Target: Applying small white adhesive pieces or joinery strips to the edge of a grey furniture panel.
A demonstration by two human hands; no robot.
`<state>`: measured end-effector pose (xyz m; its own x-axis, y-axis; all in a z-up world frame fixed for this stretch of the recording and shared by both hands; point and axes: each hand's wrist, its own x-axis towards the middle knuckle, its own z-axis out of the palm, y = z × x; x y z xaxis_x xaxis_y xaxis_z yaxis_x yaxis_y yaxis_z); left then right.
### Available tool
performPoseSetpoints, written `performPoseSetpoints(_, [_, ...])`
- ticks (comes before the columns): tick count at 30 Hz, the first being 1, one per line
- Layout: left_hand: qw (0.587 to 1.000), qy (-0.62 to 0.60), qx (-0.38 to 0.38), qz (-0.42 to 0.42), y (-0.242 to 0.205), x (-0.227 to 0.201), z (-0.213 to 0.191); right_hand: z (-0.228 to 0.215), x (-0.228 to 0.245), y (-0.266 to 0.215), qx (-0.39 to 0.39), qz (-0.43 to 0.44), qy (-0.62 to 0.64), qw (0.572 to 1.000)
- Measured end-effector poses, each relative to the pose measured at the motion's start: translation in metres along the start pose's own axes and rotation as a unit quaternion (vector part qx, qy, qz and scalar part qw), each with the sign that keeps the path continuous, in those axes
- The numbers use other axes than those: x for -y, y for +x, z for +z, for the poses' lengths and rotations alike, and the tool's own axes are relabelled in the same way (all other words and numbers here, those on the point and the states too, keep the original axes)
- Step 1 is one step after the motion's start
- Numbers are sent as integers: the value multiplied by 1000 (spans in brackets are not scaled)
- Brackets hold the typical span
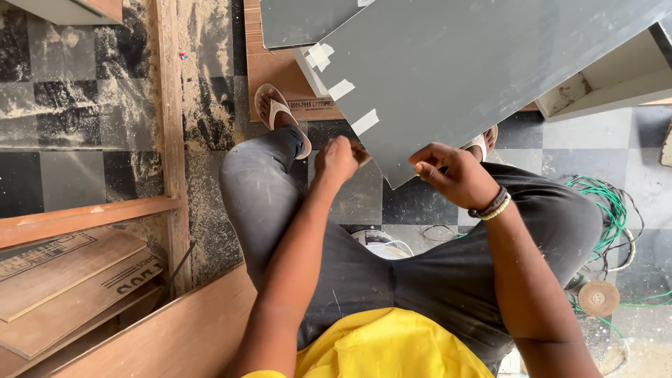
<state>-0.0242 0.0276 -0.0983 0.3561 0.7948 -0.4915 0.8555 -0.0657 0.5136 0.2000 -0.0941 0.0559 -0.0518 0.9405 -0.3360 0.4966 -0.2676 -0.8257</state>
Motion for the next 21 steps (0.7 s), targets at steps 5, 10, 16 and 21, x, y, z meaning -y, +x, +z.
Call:
performPoseSetpoints(5, [993,-19,-91,-68,34,37,23,8,-9,2,-6,-48,43,998])
performPoseSetpoints(10, [969,-85,-213,-89,-6,14,-41,20,-15,6,-25,-59,27,998])
performPoseSetpoints(16, [888,-289,-266,240,-61,-35,-63,49,-11,19,-94,-155,112,977])
performPoseSetpoints(21, [894,-230,-187,336,-72,-61,-56,80,-85,40,-154,-103,257,949])
